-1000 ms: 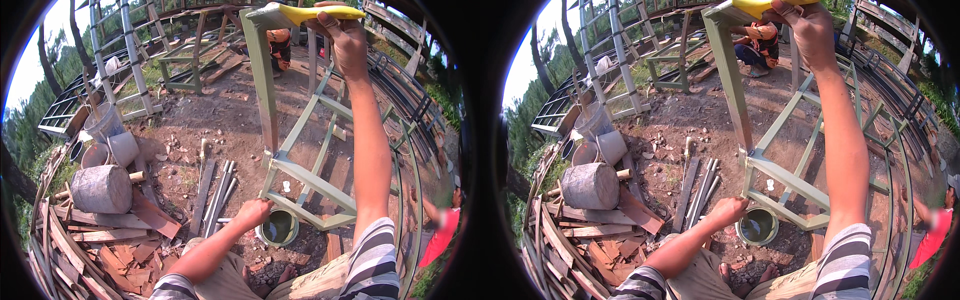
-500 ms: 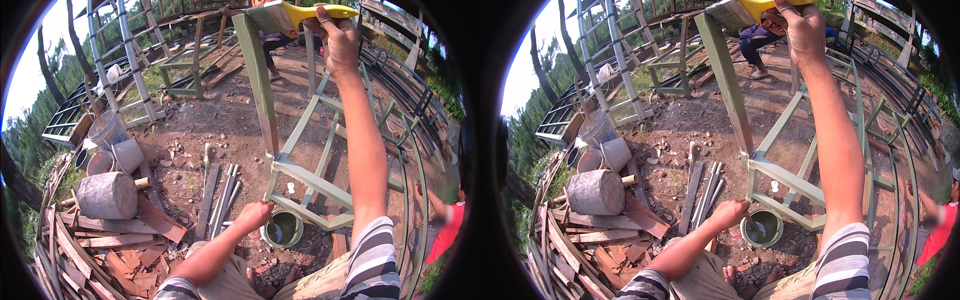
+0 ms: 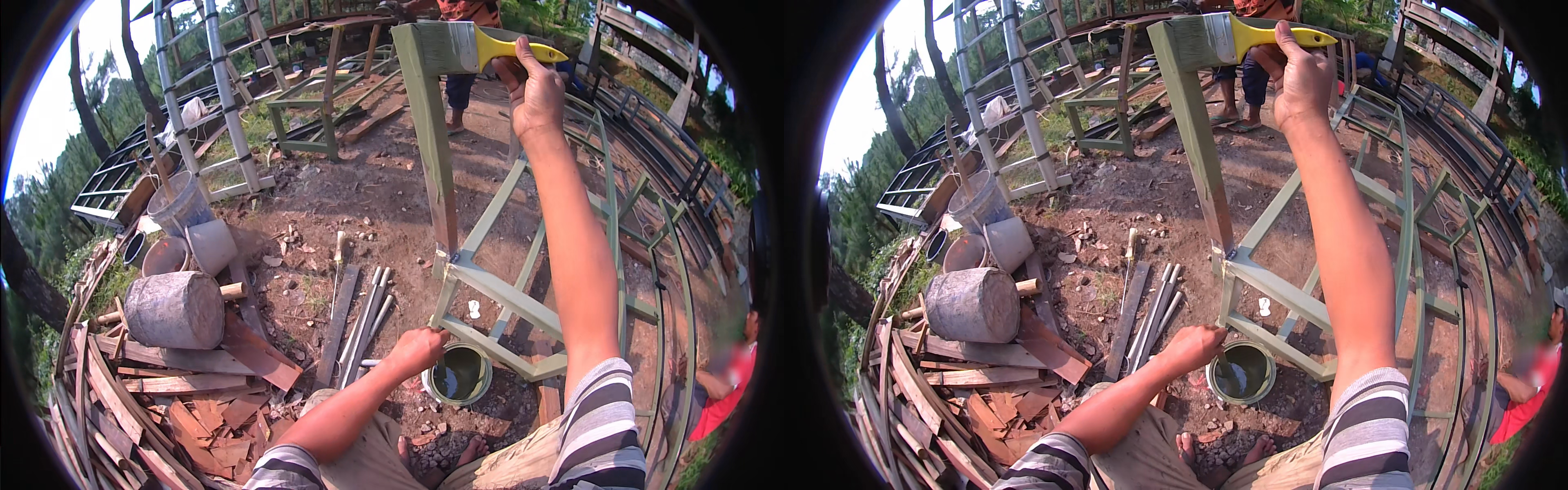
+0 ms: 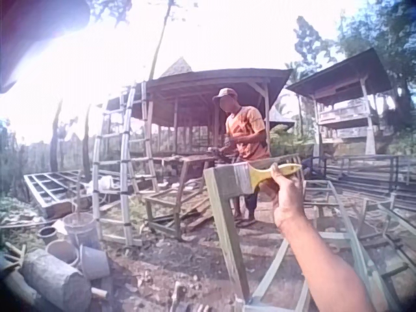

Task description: The person walks up a set of curved stone stairs carrying a paint can and brush, then proceeds to paint a green metal frame structure in an outdoor area. The person dips the brush into the can and applies paint to the metal bars of the frame.

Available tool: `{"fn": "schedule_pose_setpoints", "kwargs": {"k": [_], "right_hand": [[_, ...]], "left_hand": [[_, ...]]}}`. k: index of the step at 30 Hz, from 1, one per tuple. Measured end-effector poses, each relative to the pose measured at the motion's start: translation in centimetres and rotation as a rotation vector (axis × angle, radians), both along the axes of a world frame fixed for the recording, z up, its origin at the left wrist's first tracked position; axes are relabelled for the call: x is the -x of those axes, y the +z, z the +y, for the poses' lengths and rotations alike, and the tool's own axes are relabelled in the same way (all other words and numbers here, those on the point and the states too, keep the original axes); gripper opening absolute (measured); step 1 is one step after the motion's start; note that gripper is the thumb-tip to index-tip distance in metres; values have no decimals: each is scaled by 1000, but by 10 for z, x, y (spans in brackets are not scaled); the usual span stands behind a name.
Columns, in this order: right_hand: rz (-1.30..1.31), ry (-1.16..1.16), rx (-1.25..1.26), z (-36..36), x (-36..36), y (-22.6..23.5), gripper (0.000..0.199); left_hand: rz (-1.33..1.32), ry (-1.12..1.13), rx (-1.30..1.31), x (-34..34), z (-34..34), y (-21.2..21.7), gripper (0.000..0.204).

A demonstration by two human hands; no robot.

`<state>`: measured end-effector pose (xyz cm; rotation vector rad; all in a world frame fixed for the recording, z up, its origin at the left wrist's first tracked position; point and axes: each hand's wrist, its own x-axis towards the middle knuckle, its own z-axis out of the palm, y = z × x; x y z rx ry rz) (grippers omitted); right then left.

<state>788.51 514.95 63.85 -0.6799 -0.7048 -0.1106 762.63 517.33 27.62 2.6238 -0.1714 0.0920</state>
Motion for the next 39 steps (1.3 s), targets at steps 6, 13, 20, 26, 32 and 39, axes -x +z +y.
{"fn": "schedule_pose_setpoints", "kwargs": {"k": [6,13,20,26,32,39], "right_hand": [[-665,-406,334,-59,91,-29,18],[-1550,-445,1002,-62,143,-158,22],[-1601,-933,560,10,116,7,27],[-1565,-805,599,-10,156,-14,27],[-1362,-539,1046,-52,126,-129,26],[-1410,-414,1077,-50,156,-173,24]], "left_hand": [[37,7,-9,2,3,-3,23],[34,-10,2,-5,-1,-9,24],[-32,-28,-6,-11,-12,-5,19],[-32,15,4,2,1,-8,18],[-66,-20,0,2,-4,-6,16],[-130,-5,-41,-5,-14,-16,12]]}}
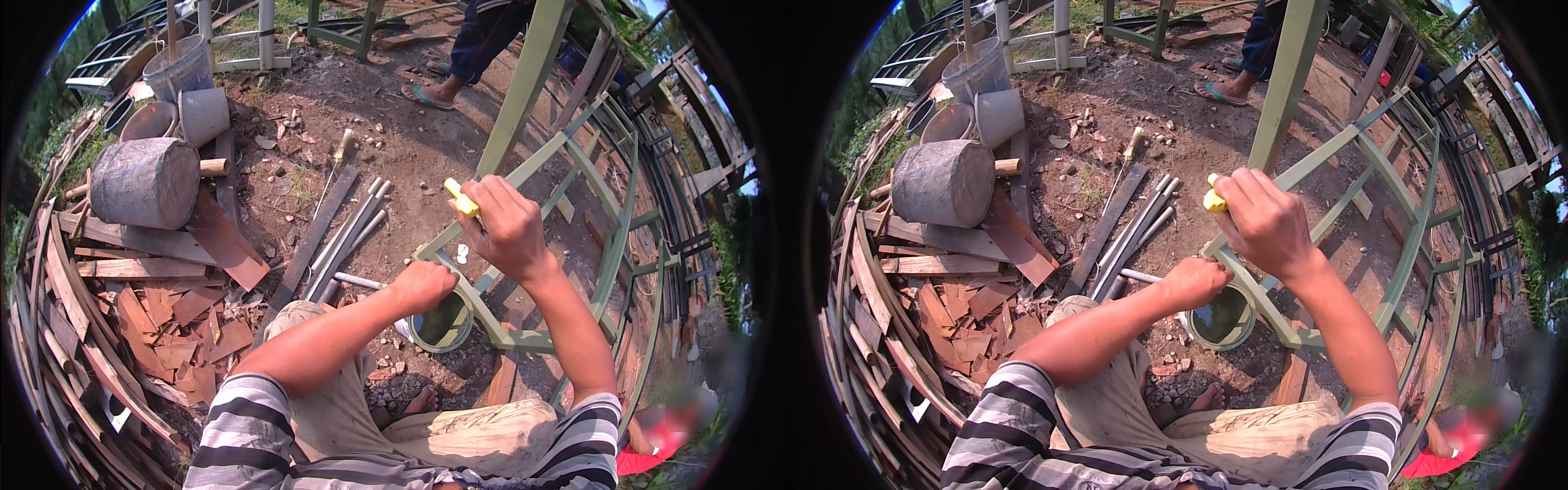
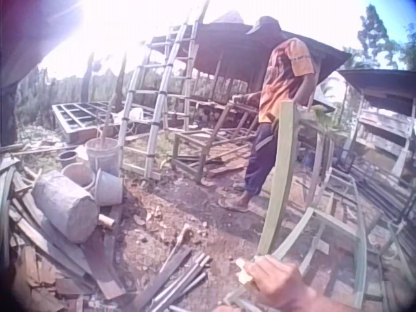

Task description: The person walks up a set of curved stone stairs carrying a paint can and brush, then proceeds to paint a green metal frame structure in an outdoor area. The person dips the brush into the can and applies paint to the metal bars of the frame.

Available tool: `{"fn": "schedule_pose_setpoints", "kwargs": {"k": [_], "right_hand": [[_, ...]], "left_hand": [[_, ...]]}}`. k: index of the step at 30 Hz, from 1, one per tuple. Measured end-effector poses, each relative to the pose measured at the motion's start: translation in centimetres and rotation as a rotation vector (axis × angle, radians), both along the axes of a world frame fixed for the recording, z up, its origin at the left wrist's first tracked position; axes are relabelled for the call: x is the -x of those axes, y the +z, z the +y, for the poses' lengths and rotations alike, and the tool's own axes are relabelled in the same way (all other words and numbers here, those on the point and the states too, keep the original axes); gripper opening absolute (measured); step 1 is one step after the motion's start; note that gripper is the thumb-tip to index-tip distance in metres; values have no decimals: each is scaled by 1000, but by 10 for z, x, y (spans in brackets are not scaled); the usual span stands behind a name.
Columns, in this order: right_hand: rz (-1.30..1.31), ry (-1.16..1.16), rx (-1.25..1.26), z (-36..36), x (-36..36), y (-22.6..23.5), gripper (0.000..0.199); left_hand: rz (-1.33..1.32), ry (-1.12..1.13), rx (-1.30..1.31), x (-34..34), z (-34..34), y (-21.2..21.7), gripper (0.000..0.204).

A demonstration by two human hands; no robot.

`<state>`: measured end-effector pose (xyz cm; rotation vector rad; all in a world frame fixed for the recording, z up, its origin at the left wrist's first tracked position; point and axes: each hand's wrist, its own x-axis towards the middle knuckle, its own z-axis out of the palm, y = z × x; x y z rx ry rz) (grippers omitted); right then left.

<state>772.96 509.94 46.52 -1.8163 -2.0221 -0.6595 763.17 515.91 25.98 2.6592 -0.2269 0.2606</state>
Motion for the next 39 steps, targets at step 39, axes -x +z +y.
{"fn": "schedule_pose_setpoints", "kwargs": {"k": [39], "right_hand": [[-120,-294,-112,1,12,-71,22]], "left_hand": [[-19,14,27,17,-8,8,18]]}}
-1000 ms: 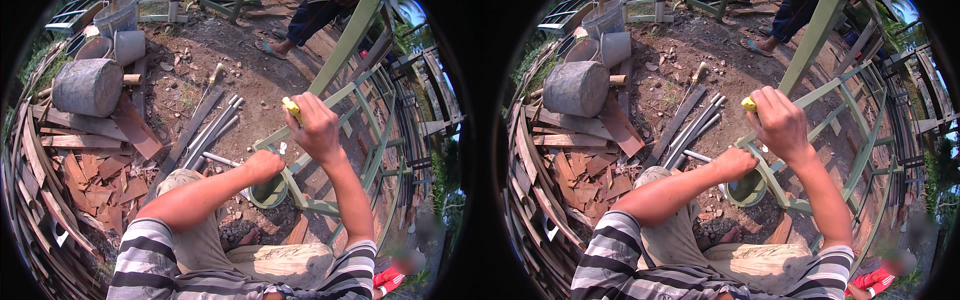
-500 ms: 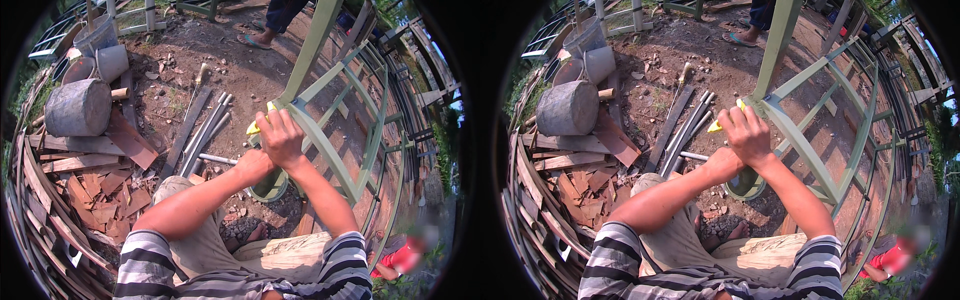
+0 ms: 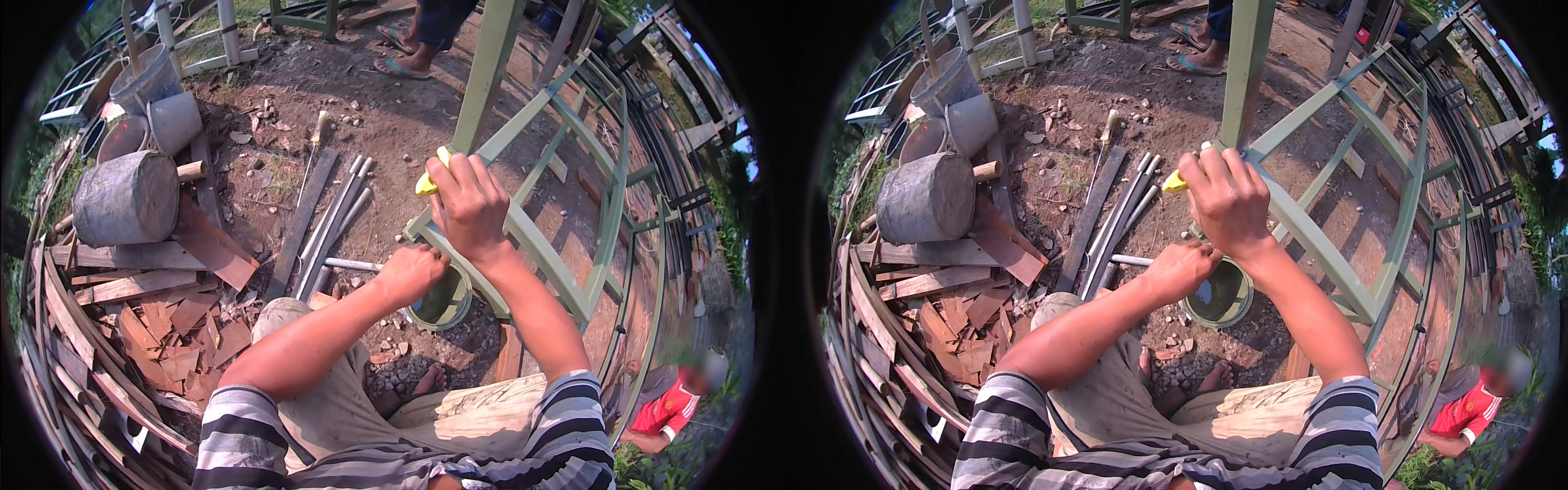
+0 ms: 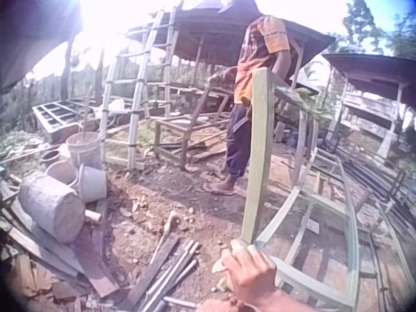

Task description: The person walks up a set of curved stone stairs carrying a paint can and brush, then proceeds to paint a green metal frame structure in an outdoor area. The person dips the brush into the can and applies paint to the metal bars of the frame.

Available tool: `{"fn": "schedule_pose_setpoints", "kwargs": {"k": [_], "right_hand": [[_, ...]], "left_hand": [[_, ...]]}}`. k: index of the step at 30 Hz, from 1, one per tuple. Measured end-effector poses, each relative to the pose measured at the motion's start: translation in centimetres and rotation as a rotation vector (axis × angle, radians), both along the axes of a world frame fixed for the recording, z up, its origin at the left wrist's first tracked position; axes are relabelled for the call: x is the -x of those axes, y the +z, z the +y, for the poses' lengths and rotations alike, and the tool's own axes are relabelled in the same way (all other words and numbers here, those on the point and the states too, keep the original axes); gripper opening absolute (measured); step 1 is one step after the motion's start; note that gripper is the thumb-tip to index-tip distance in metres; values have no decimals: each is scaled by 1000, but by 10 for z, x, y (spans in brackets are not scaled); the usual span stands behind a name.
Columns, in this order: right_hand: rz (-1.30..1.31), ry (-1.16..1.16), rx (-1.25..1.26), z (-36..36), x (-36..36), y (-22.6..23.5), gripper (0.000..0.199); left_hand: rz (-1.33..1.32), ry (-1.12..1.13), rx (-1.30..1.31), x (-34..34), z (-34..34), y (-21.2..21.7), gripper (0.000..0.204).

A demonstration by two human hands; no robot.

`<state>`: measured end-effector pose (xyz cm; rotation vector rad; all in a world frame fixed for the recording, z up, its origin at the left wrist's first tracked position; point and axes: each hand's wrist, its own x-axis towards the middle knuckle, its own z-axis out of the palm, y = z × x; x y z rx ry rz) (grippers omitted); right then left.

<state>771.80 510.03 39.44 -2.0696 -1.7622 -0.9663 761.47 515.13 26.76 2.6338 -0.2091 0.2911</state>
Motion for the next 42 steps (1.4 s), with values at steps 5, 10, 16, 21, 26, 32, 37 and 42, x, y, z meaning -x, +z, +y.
{"fn": "schedule_pose_setpoints", "kwargs": {"k": [5,10,16,21,26,32,37,42], "right_hand": [[78,147,53,3,21,-35,24],[34,-44,29,3,1,-19,17],[54,1,121,-11,10,-35,13],[31,53,72,-25,24,-31,23],[90,-72,-13,-26,2,-20,25],[90,30,88,-6,1,-38,20],[437,-128,-354,-23,-15,45,22],[975,-276,-741,-44,-49,63,15]], "left_hand": [[-247,-52,127,-1,4,-19,15],[100,-51,-49,-2,0,2,12],[-63,-73,19,0,2,-4,7],[-19,-61,46,4,5,-15,9],[-44,-20,-9,2,-2,-12,7],[49,-125,-30,-5,-1,-14,17],[56,-52,-51,1,-2,-5,19],[76,-53,-64,2,4,-5,18]]}}
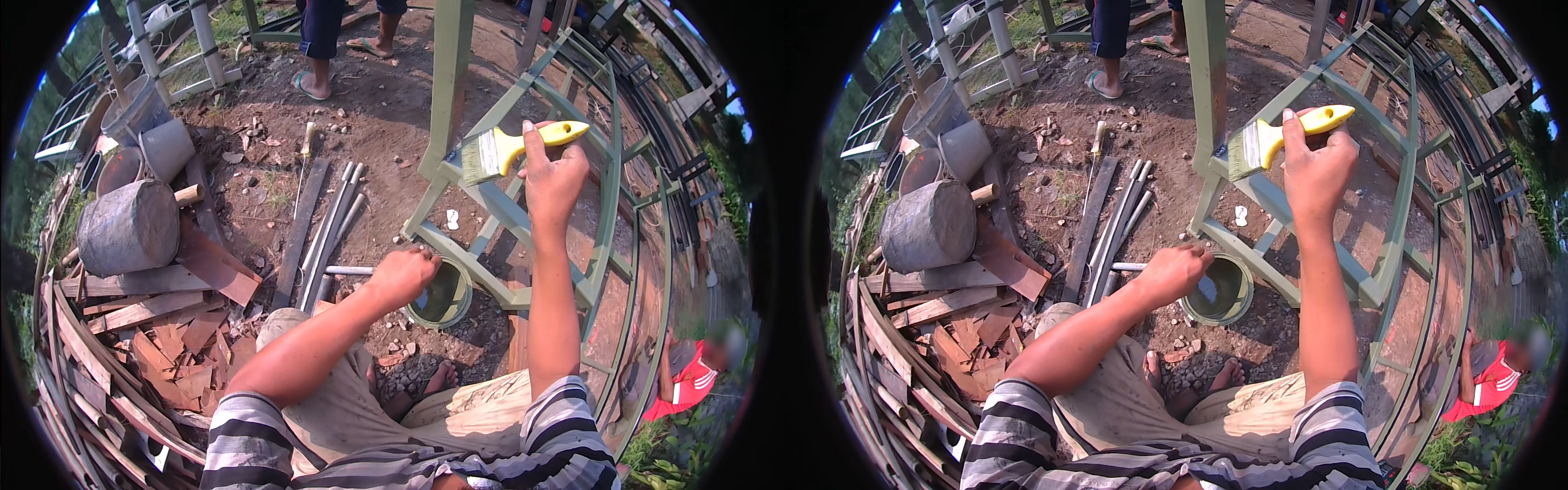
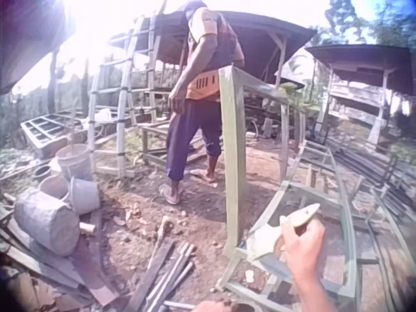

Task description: The person walks up a set of curved stone stairs carrying a paint can and brush, then proceeds to paint a green metal frame structure in an outdoor area. The person dips the brush into the can and applies paint to the metal bars of the frame.

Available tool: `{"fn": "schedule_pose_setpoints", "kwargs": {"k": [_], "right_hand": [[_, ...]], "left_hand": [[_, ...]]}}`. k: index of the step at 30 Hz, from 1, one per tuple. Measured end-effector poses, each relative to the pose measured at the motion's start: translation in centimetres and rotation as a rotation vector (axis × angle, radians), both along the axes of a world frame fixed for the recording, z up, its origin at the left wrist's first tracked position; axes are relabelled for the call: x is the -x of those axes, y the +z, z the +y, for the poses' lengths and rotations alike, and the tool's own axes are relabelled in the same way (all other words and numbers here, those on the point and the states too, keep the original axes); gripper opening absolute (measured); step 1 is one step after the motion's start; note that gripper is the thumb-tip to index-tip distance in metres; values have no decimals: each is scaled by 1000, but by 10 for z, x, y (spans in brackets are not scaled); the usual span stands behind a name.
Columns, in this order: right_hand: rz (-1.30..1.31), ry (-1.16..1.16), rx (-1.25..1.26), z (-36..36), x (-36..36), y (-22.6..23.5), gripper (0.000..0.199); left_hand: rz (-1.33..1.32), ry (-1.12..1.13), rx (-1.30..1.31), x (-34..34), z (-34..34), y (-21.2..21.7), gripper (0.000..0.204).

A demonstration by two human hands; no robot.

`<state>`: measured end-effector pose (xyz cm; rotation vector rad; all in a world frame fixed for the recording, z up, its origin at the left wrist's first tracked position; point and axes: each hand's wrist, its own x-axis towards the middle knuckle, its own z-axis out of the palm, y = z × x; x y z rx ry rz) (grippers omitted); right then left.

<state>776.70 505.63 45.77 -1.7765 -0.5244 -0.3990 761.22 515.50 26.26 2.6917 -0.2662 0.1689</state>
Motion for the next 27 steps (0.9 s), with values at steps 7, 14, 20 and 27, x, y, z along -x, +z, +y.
{"fn": "schedule_pose_setpoints", "kwargs": {"k": [7,14,20,27], "right_hand": [[5,-140,-80,2,-44,-21,25],[56,-58,-73,2,-50,-43,30],[79,60,-64,4,-21,-47,32],[67,-79,22,4,-20,-28,28]], "left_hand": [[20,-29,-21,-2,-4,6,21],[25,-33,-4,-7,-7,-1,21],[48,-31,-14,-6,-4,-2,18],[9,-26,-45,-4,-3,3,25]]}}
